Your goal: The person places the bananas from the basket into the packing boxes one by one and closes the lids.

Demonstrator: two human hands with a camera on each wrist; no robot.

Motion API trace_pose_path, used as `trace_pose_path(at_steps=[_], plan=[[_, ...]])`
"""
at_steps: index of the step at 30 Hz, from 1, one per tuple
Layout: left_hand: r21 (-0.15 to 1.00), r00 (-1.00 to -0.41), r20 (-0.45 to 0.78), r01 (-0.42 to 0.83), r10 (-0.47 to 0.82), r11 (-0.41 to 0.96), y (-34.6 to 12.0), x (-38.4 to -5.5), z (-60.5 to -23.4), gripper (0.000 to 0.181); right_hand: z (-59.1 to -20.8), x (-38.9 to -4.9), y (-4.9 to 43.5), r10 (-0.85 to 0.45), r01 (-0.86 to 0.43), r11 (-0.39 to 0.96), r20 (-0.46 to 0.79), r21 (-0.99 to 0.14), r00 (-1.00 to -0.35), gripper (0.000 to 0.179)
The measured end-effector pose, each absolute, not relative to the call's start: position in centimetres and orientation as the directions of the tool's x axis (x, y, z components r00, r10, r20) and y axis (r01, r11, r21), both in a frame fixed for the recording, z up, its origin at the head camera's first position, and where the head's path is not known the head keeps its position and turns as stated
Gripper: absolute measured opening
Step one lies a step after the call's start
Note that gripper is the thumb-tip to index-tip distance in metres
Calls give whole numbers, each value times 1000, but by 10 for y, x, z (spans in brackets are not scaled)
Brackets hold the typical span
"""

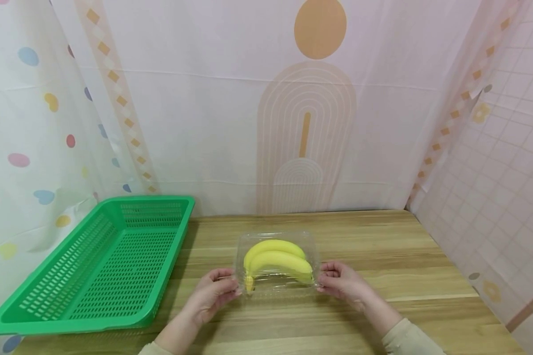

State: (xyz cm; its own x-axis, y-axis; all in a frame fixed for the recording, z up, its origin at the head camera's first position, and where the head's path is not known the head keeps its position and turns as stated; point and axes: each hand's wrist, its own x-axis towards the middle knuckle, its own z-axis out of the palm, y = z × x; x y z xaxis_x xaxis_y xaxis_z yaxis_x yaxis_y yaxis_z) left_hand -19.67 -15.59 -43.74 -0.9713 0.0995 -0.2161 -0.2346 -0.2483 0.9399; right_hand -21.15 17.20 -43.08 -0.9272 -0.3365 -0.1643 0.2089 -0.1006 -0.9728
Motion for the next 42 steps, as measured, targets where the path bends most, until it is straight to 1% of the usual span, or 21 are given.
trace_pose_path(at_steps=[8,14,22,33,42], plan=[[937,-975,-217,-220,40,-272,-150,-195,-438,37,-432,-213,172,-320,209,-94,-169,-973,-932,44],[939,-974,-227,-215,-17,-269,-145,-195,-439,39,-432,-213,172,-300,203,-59,-177,-977,-937,44],[941,-973,-228,-212,-29,-262,-145,-196,-439,41,-434,-212,167,-251,159,3,-154,-987,-956,42],[934,-972,-236,-231,18,-271,-150,-195,-438,39,-434,-216,169,-251,174,11,-171,-985,-953,41],[922,-969,-233,-248,85,-298,-156,-195,-438,38,-434,-216,171,-274,183,-19,-171,-983,-946,41]])
